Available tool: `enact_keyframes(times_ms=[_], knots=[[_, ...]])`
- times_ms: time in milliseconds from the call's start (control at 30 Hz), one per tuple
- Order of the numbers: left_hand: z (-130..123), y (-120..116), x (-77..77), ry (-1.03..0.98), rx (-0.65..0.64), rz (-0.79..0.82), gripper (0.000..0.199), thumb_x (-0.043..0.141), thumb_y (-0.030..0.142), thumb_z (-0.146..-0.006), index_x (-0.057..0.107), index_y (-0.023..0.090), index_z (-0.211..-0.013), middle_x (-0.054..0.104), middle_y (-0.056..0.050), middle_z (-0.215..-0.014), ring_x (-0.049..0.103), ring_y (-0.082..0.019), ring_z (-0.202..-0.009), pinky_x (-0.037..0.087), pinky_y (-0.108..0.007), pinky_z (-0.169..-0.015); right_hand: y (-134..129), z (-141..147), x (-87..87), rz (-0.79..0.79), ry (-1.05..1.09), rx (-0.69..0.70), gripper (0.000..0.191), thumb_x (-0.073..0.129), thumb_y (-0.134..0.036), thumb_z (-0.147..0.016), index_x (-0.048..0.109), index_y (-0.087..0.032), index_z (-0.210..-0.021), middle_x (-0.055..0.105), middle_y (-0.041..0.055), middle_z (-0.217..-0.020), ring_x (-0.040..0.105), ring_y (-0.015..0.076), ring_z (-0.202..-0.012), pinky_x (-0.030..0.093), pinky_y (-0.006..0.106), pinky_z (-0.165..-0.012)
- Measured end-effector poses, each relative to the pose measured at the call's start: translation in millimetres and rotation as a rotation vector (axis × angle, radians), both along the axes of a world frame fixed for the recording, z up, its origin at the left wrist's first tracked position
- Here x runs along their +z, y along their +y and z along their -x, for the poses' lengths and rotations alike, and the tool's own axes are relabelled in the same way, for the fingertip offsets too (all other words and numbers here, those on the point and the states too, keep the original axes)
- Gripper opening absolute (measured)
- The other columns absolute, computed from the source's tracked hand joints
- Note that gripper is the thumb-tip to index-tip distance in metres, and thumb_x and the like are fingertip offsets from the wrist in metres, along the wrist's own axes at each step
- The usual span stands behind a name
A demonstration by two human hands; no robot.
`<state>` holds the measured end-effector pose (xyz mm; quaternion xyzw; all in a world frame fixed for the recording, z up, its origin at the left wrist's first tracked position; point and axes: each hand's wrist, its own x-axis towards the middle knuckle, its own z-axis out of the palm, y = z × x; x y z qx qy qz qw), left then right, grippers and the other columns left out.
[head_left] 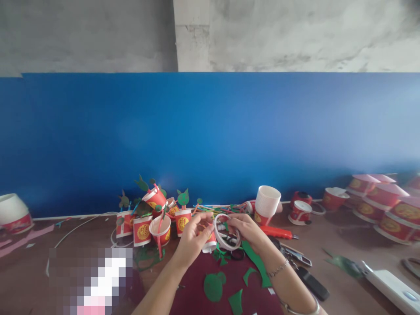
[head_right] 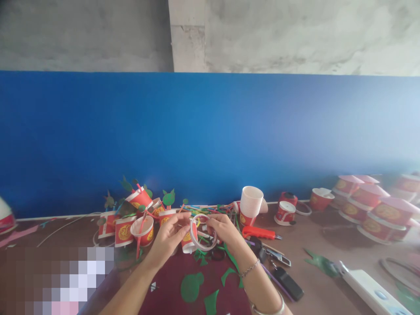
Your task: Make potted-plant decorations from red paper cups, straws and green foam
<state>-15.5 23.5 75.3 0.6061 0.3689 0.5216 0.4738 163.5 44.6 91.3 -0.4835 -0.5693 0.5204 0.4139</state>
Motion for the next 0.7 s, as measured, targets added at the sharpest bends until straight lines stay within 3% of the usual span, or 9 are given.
enact_keyframes(times_ms=[67,167,267,367,433,533,700], knots=[[0.2,2.0,-1.6,0.034,0.009,-0.008,0.022,0.059,0.034,-0.08,0.062,0.017,-0.093,0.063,-0.005,-0.084,0.059,-0.016,-0.075,0.046,-0.027,-0.068,1.5,-0.4,-3.2,0.017,-0.01,-0.011,0.024,0.058,-0.034,-0.07,0.058,-0.016,-0.054,0.049,-0.0036,-0.043,0.031,0.0056,-0.035,0.02,0.021,-0.036],[-0.3,5.4,-3.4,0.0,0.101,-0.023,0.018,0.061,0.034,-0.077,0.061,0.016,-0.077,0.063,-0.002,-0.072,0.059,-0.015,-0.067,0.046,-0.025,-0.064,5.2,1.2,-10.2,-0.038,-0.004,-0.048,0.022,0.061,-0.036,-0.07,0.065,-0.015,-0.076,0.06,0.0,-0.059,0.043,0.0087,-0.044,0.03,0.021,-0.041],[-1.9,6.9,-3.6,-0.053,0.182,-0.003,0.02,0.063,0.036,-0.074,0.059,0.017,-0.072,0.062,-0.001,-0.064,0.059,-0.015,-0.061,0.046,-0.025,-0.059,4.9,7.9,-13.3,-0.243,-0.071,-0.191,0.026,0.063,-0.036,-0.069,0.062,-0.016,-0.086,0.062,0.0025,-0.074,0.051,0.0127,-0.055,0.038,0.024,-0.05],[-3.9,6.1,-3.7,-0.086,0.233,0.005,0.018,0.062,0.035,-0.074,0.059,0.017,-0.073,0.064,0.0,-0.065,0.061,-0.016,-0.062,0.047,-0.026,-0.06,-5.0,19.6,-7.9,-0.474,-0.185,-0.289,0.014,0.059,-0.034,-0.074,0.059,-0.02,-0.076,0.059,0.0039,-0.078,0.053,0.0163,-0.065,0.041,0.026,-0.058],[-5.1,5.3,-5.1,-0.086,0.253,-0.005,0.017,0.061,0.034,-0.075,0.059,0.017,-0.074,0.064,0.0,-0.066,0.061,-0.016,-0.064,0.047,-0.026,-0.061,-14.9,28.5,-2.9,-0.55,-0.28,-0.199,0.016,0.056,-0.032,-0.077,0.057,-0.021,-0.067,0.058,0.0036,-0.072,0.053,0.0185,-0.071,0.04,0.028,-0.065],[-5.7,4.6,-8.3,-0.07,0.292,-0.03,0.017,0.06,0.034,-0.077,0.059,0.017,-0.076,0.064,-0.001,-0.069,0.061,-0.016,-0.066,0.047,-0.026,-0.062,-25.6,39.6,-1.4,-0.524,-0.383,-0.03,0.02,0.057,-0.031,-0.078,0.056,-0.02,-0.061,0.059,0.002,-0.067,0.052,0.0179,-0.071,0.038,0.027,-0.067],[-3.6,4.4,-8.9,-0.045,0.292,-0.039,0.016,0.06,0.033,-0.076,0.06,0.017,-0.076,0.063,0.001,-0.065,0.06,-0.015,-0.061,0.048,-0.026,-0.059,-23.1,46.0,-13.9,-0.397,-0.274,0.075,0.024,0.042,-0.028,-0.087,0.05,-0.02,-0.066,0.054,-0.0013,-0.063,0.048,0.013,-0.06,0.035,0.024,-0.057]])
